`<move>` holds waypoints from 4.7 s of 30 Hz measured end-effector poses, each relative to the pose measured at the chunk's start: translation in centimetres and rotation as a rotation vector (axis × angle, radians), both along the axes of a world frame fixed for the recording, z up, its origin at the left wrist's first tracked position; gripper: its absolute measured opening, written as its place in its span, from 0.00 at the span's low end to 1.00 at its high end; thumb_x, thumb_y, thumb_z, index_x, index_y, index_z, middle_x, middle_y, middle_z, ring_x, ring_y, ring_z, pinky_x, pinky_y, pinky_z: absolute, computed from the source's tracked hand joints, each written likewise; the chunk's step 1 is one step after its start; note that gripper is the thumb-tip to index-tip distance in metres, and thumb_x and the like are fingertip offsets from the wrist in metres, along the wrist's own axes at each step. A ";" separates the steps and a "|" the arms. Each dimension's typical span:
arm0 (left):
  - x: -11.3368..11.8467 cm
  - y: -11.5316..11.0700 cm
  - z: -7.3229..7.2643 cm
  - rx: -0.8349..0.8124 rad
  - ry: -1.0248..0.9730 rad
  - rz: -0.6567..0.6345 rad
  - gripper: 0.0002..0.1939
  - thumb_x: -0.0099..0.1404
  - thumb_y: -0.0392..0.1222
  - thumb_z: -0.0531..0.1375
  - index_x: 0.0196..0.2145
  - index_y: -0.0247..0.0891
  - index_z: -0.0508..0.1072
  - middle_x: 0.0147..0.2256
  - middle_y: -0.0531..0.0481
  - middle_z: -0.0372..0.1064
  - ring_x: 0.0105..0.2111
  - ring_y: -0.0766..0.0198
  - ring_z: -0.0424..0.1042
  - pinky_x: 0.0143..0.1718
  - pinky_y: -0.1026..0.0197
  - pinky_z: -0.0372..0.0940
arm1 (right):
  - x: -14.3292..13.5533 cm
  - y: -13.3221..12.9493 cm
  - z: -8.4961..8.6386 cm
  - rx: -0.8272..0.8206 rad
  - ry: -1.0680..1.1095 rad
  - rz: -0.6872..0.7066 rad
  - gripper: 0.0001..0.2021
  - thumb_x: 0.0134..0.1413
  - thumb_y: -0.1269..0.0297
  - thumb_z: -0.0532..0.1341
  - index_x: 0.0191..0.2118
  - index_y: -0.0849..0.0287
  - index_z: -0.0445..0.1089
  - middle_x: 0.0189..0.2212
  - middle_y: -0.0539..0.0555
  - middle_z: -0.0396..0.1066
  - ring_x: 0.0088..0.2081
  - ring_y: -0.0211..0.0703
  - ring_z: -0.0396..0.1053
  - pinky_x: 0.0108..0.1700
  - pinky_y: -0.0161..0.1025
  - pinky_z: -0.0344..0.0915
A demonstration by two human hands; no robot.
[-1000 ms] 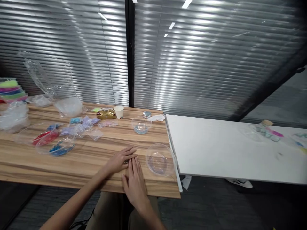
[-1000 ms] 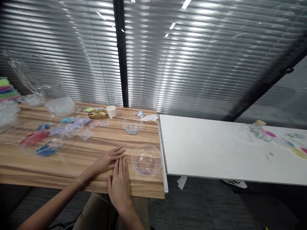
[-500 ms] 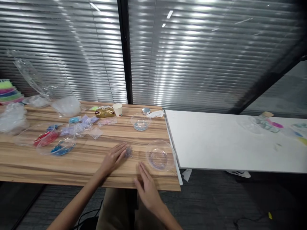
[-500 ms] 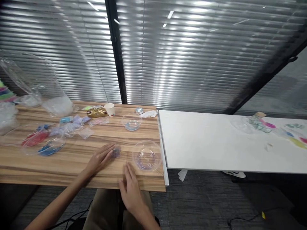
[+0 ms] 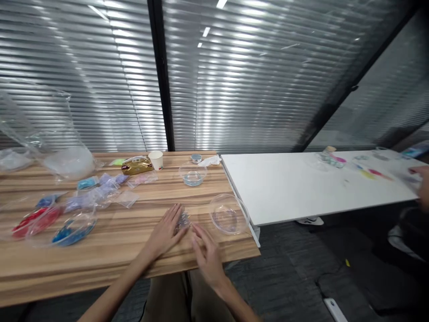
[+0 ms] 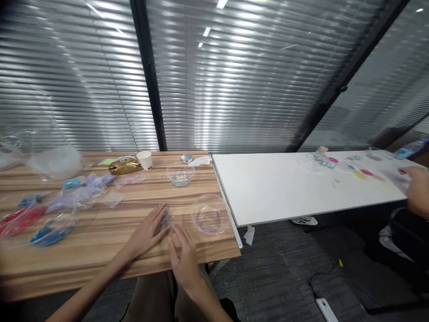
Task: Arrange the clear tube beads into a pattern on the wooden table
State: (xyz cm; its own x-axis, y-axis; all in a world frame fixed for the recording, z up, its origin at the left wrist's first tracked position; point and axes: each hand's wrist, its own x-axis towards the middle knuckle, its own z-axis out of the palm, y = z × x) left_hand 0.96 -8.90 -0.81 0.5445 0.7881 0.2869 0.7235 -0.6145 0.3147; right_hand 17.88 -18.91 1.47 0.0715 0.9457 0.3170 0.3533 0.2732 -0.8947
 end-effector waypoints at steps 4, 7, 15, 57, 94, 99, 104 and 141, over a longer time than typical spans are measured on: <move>0.4 0.4 -0.2 0.099 0.078 0.030 0.42 0.63 0.65 0.51 0.64 0.32 0.50 0.63 0.37 0.49 0.63 0.49 0.47 0.63 0.45 0.47 | 4.1 -3.7 1.0 -0.015 0.100 -0.534 0.18 0.61 0.53 0.53 0.47 0.62 0.68 0.33 0.56 0.73 0.31 0.43 0.71 0.35 0.37 0.69; 0.7 0.9 -0.6 0.100 0.088 0.014 0.42 0.63 0.65 0.50 0.63 0.29 0.53 0.62 0.34 0.50 0.63 0.48 0.48 0.62 0.46 0.49 | 8.0 -3.9 1.6 -0.124 -0.118 -0.649 0.26 0.59 0.47 0.53 0.54 0.62 0.65 0.28 0.54 0.72 0.28 0.44 0.69 0.32 0.38 0.65; 1.3 1.3 -1.5 0.127 0.039 -0.020 0.34 0.67 0.58 0.48 0.59 0.26 0.58 0.61 0.33 0.54 0.62 0.51 0.52 0.62 0.49 0.52 | 10.1 0.0 1.6 -0.242 -0.247 -0.426 0.24 0.58 0.47 0.50 0.43 0.62 0.72 0.28 0.56 0.73 0.29 0.45 0.71 0.32 0.37 0.65; -3.0 -3.0 2.3 -0.346 -0.395 0.358 0.28 0.72 0.55 0.40 0.57 0.37 0.66 0.56 0.46 0.63 0.57 0.54 0.63 0.60 0.48 0.57 | 2.6 3.9 -2.2 -0.031 -0.531 0.274 0.34 0.63 0.59 0.52 0.68 0.65 0.36 0.66 0.60 0.35 0.66 0.55 0.40 0.63 0.56 0.49; 2.3 6.6 3.7 -0.417 -0.186 -0.144 0.16 0.64 0.49 0.55 0.30 0.35 0.76 0.28 0.49 0.73 0.29 0.62 0.71 0.31 0.64 0.63 | 2.4 4.2 -0.7 0.072 -0.665 0.200 0.16 0.63 0.64 0.53 0.54 0.57 0.67 0.64 0.60 0.48 0.64 0.51 0.48 0.62 0.52 0.53; 1.7 5.9 2.8 -0.384 -0.234 -0.085 0.11 0.59 0.45 0.60 0.31 0.34 0.75 0.30 0.48 0.73 0.31 0.60 0.71 0.34 0.63 0.62 | 2.6 4.2 -0.9 0.092 -0.643 0.180 0.15 0.63 0.64 0.53 0.53 0.58 0.68 0.62 0.60 0.52 0.63 0.50 0.51 0.62 0.50 0.54; 1.7 5.9 2.7 -0.361 -0.233 -0.093 0.08 0.59 0.42 0.60 0.29 0.35 0.76 0.29 0.48 0.73 0.30 0.61 0.70 0.33 0.64 0.61 | 2.6 4.2 -1.0 0.104 -0.658 0.196 0.15 0.63 0.64 0.55 0.52 0.59 0.68 0.62 0.60 0.53 0.63 0.50 0.50 0.62 0.50 0.54; 0.9 6.2 3.8 -0.312 -0.138 -0.282 0.09 0.64 0.33 0.55 0.32 0.37 0.76 0.31 0.50 0.72 0.33 0.64 0.70 0.37 0.66 0.61 | 2.7 3.9 -0.4 0.043 -0.688 0.258 0.16 0.65 0.63 0.52 0.56 0.55 0.65 0.59 0.49 0.59 0.65 0.46 0.44 0.65 0.51 0.50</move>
State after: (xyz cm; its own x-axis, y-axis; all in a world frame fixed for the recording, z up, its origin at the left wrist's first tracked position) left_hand 1.87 -2.65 3.03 0.7239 0.6748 0.1435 0.4796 -0.6417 0.5985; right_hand 20.63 -15.04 1.09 -0.3798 0.8915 0.2469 0.7512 0.4530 -0.4801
